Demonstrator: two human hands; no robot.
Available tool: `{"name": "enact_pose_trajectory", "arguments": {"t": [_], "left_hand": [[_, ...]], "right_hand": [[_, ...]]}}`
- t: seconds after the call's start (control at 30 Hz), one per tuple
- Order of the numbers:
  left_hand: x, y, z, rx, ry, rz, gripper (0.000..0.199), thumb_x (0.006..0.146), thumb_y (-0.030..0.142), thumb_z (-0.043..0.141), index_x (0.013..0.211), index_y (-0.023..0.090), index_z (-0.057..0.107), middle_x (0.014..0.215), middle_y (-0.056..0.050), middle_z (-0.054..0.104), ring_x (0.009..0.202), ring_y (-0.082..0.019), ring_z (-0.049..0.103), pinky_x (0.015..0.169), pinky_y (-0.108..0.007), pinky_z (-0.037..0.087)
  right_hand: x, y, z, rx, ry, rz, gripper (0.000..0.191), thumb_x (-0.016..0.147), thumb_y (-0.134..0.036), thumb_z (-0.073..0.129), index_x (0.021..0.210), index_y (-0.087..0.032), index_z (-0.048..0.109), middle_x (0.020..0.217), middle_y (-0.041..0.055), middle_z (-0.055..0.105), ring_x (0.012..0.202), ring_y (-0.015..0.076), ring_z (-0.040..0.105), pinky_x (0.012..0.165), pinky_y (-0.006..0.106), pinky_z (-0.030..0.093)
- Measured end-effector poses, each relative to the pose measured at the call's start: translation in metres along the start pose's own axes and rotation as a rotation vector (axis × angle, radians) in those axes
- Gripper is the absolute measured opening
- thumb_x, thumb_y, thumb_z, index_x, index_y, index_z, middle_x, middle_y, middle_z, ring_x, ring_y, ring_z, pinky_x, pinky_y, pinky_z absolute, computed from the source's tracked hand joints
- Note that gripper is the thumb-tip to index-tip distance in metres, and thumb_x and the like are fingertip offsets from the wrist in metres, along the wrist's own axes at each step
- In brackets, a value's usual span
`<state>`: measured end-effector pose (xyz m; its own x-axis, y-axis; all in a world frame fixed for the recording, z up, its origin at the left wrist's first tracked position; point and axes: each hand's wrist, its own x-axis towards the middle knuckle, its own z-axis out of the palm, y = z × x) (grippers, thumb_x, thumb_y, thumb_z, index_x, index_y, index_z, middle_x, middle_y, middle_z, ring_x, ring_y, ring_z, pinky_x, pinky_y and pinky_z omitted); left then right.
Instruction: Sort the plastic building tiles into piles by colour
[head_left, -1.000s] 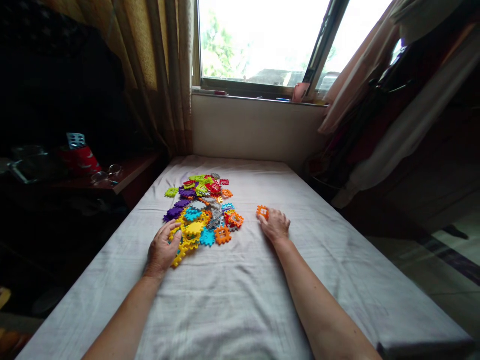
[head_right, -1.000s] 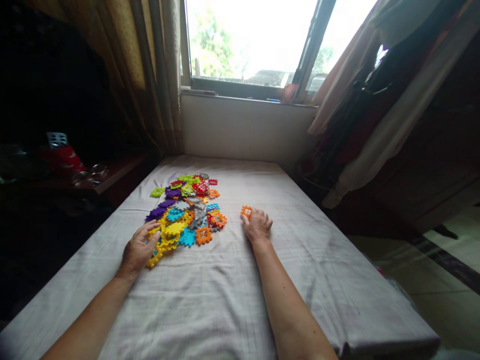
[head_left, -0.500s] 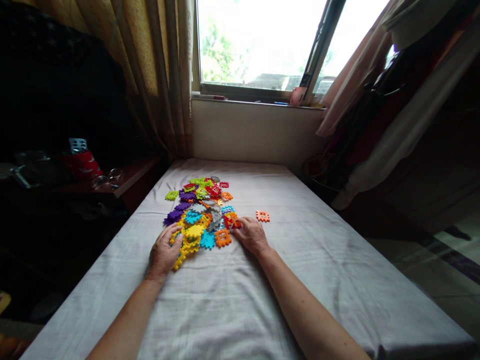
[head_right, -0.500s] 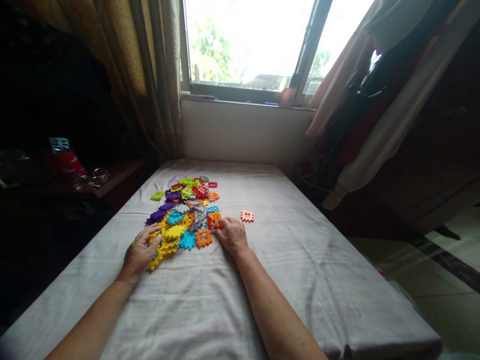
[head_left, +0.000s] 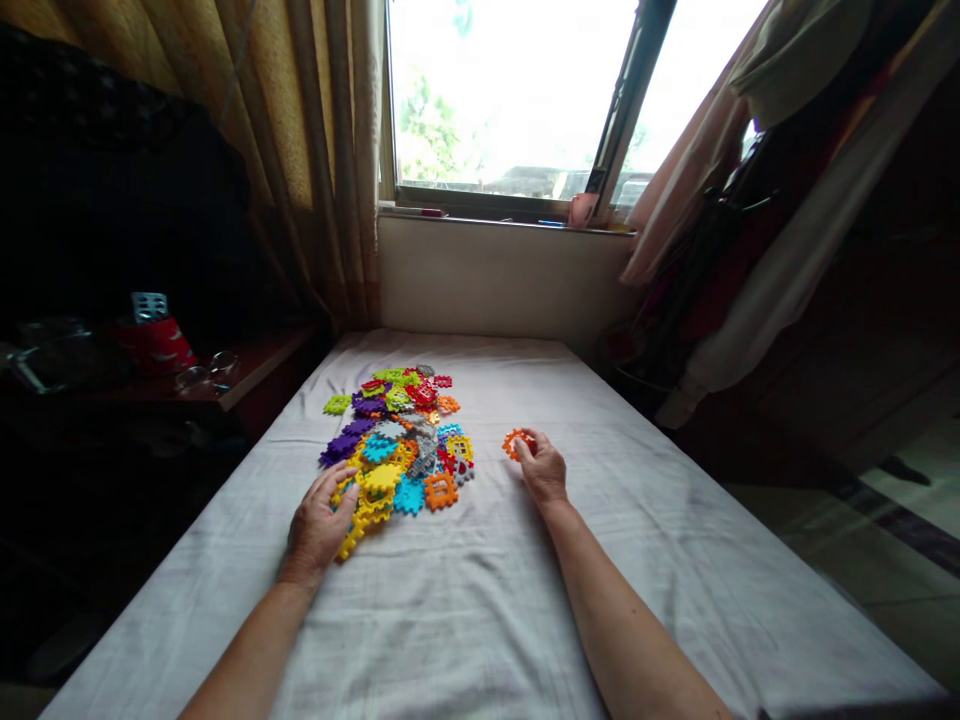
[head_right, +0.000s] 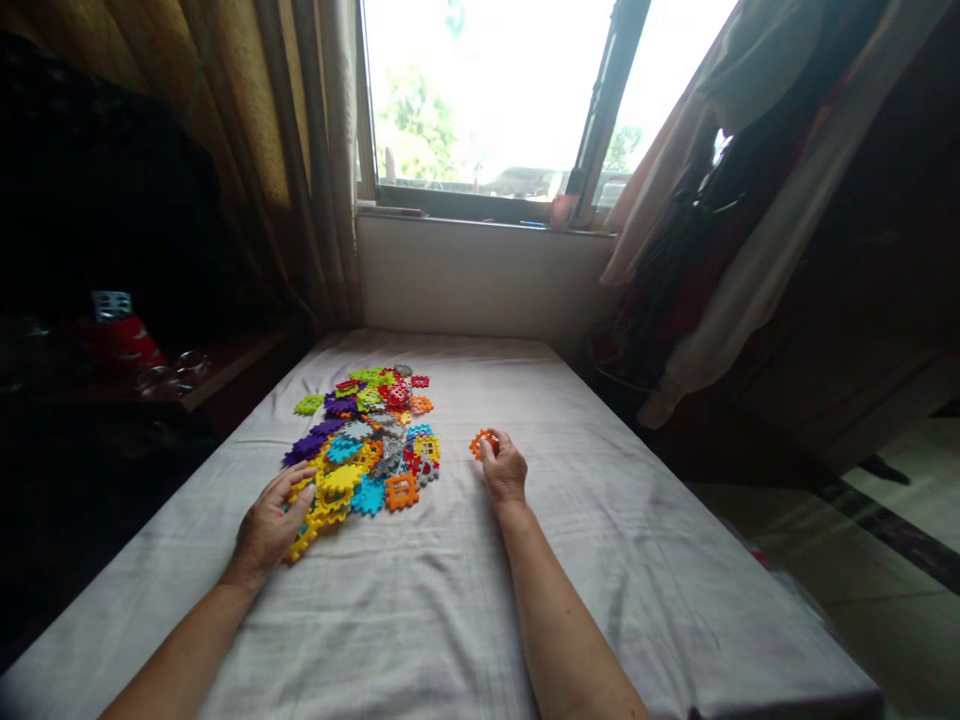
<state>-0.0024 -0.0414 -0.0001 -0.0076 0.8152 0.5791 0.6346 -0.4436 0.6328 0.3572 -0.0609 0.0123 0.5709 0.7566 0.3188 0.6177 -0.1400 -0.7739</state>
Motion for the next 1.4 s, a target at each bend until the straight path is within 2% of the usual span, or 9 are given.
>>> {"name": "enact_pose_trajectory", "arguments": {"t": [0.17,0.4,0.5,0.67,0.83,0.9,1.03,1.17,1.4], "left_hand": [[-0.001,-0.001,0.0,0.004,0.004,-0.004,0.033,0.082,0.046,0.051,0.097,0.022,0.069,0.114,-0.009,0.07,0.11,-0.025,0.065,0.103,-0.04,0.05],[-0.001,-0.001,-0.001,0.024,-0.004,-0.014,0.03,0.083,0.043,0.052,0.098,0.023,0.069,0.118,-0.008,0.069,0.113,-0.024,0.064,0.104,-0.038,0.049],[-0.001,0.0,-0.002,0.022,-0.014,-0.019,0.03,0.083,0.043,0.052,0.099,0.024,0.069,0.119,-0.007,0.069,0.113,-0.024,0.064,0.105,-0.038,0.048],[0.0,0.001,-0.002,0.023,-0.036,-0.031,0.031,0.082,0.042,0.052,0.1,0.023,0.069,0.12,-0.008,0.069,0.114,-0.024,0.064,0.104,-0.038,0.048],[-0.001,0.0,0.0,0.037,-0.054,-0.026,0.032,0.082,0.044,0.053,0.1,0.023,0.07,0.12,-0.008,0.069,0.113,-0.024,0.064,0.104,-0.039,0.049],[-0.001,0.001,0.0,0.043,-0.069,-0.016,0.032,0.082,0.044,0.054,0.1,0.023,0.069,0.121,-0.007,0.069,0.114,-0.024,0.064,0.104,-0.038,0.049],[-0.002,0.002,0.0,0.051,-0.091,-0.006,0.033,0.082,0.046,0.054,0.1,0.023,0.069,0.122,-0.008,0.068,0.114,-0.024,0.063,0.104,-0.04,0.048],[-0.002,0.003,0.0,0.042,-0.079,-0.007,0.035,0.083,0.048,0.052,0.101,0.023,0.069,0.122,-0.009,0.068,0.115,-0.025,0.063,0.104,-0.04,0.048],[-0.001,0.004,0.0,0.037,-0.065,-0.008,0.034,0.082,0.046,0.053,0.1,0.023,0.069,0.121,-0.008,0.068,0.114,-0.024,0.063,0.104,-0.038,0.048]], "right_hand": [[0.019,0.02,-0.014,0.043,0.02,0.145,0.042,0.082,-0.043,0.053,0.109,-0.016,0.071,0.087,0.0071,0.072,0.075,0.0194,0.066,0.07,0.029,0.051],[0.003,0.016,-0.02,-0.295,0.125,-0.001,0.032,0.087,-0.035,0.054,0.109,-0.023,0.073,0.126,0.0132,0.061,0.114,0.0274,0.056,0.093,0.041,0.043],[-0.013,-0.004,-0.016,-0.279,0.026,-0.191,0.027,0.089,-0.033,0.054,0.105,-0.022,0.073,0.116,0.0102,0.067,0.107,0.0242,0.058,0.093,0.037,0.042],[-0.054,-0.051,0.005,-0.263,-0.311,-0.526,0.027,0.087,-0.043,0.062,0.103,-0.022,0.069,0.092,0.0051,0.071,0.089,0.02,0.063,0.085,0.03,0.044],[-0.077,-0.074,0.019,-0.38,-0.366,-0.621,0.057,0.076,-0.058,0.069,0.118,-0.019,0.064,0.106,0.0105,0.068,0.096,0.0252,0.061,0.085,0.035,0.045],[-0.081,-0.076,0.022,-0.404,-0.373,-0.633,0.056,0.075,-0.055,0.07,0.118,-0.02,0.064,0.109,0.011,0.066,0.098,0.0261,0.06,0.085,0.036,0.046],[-0.085,-0.076,0.025,-0.4,-0.381,-0.637,0.038,0.079,-0.042,0.067,0.111,-0.022,0.067,0.104,0.0089,0.067,0.096,0.024,0.06,0.084,0.033,0.046],[-0.073,-0.067,0.017,-0.303,-0.294,-0.631,0.043,0.082,-0.042,0.065,0.12,-0.022,0.063,0.11,0.0093,0.066,0.099,0.0232,0.06,0.088,0.032,0.046],[-0.017,-0.016,-0.025,-0.451,0.013,-0.161,0.042,0.086,-0.041,0.062,0.119,-0.017,0.065,0.112,0.0131,0.064,0.103,0.0263,0.058,0.092,0.036,0.043]]}}
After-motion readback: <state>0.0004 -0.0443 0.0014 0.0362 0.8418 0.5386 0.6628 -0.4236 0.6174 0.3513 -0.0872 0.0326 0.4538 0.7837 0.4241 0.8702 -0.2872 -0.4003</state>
